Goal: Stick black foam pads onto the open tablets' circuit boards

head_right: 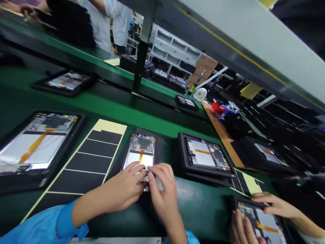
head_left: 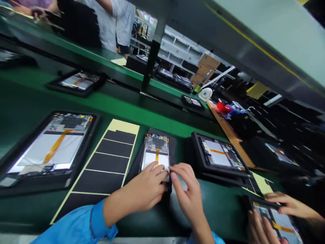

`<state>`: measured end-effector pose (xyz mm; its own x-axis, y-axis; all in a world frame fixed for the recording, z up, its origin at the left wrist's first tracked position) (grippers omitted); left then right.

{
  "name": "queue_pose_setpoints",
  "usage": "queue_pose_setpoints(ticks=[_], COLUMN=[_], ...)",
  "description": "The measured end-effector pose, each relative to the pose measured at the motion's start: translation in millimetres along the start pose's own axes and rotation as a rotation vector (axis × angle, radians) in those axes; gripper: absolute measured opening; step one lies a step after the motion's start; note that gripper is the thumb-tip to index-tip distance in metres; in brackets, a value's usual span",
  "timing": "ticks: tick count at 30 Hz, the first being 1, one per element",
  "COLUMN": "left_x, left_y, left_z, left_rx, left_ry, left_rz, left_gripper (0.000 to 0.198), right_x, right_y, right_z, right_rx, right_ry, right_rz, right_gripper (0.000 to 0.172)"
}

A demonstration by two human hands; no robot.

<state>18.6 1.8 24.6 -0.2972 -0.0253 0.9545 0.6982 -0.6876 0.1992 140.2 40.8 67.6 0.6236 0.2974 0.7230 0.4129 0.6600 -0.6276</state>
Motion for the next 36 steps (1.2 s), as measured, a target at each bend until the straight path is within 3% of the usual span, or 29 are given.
queue_pose_setpoints(ticks=[3, 5, 8, 11, 14, 17, 22, 26, 28, 36], left_x=[8.1, 12.2, 9.0, -14.5, -40.7, -47.8, -25.2, 3.0, 11.6, 3.8], left_y=[-1, -12, -47, -84, -100, -97, -95, -117, -129, -149], left_z=[-8, -27, -71, -107, -112, -106, -103, -97, -93, -95], left_rx=[0.0, 0.118, 0.485, 0.813, 0.887, 0.879, 0.856, 0.864, 0.886, 0.867], left_ry=[-0.001, 0.049, 0.219, 0.252, 0.149, 0.107, 0.064, -0.022, -0.032, -0.022], left_rz=[0.018, 0.025, 0.114, 0.218, 0.224, 0.21, 0.216, 0.156, 0.162, 0.212], left_gripper=[0.018, 0.025, 0.042, 0.057, 0.059, 0.058, 0.052, 0.035, 0.037, 0.052], right_x=[-36, -74, -126, -160, -172, -170, -166, -164, -164, -167], right_y=[-23, -27, -18, -3, 8, 15, 17, 17, 17, 21], right_z=[81, 138, 210, 247, 252, 247, 244, 244, 244, 244], right_rx=[0.107, 0.129, 0.134, 0.157, 0.183, 0.192, 0.183, 0.168, 0.161, 0.135], right_ry=[-0.323, -0.502, -0.601, -0.641, -0.66, -0.664, -0.67, -0.656, -0.65, -0.668], right_rz=[0.006, -0.036, -0.096, -0.127, -0.133, -0.128, -0.11, -0.094, -0.085, -0.041], right_gripper=[0.024, 0.026, 0.026, 0.023, 0.023, 0.023, 0.02, 0.018, 0.018, 0.014])
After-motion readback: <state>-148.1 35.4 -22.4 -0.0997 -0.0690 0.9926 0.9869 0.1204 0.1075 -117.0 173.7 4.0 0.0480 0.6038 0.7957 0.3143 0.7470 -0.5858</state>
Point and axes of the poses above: each hand's wrist, its own z-axis towards the middle knuckle, its own x-axis out of the back of the hand, y = z × x, the point moved 6 cm from there along z, towards the middle knuckle, and after that the axes turned 15 degrees about -y, right-handed, at the moved point
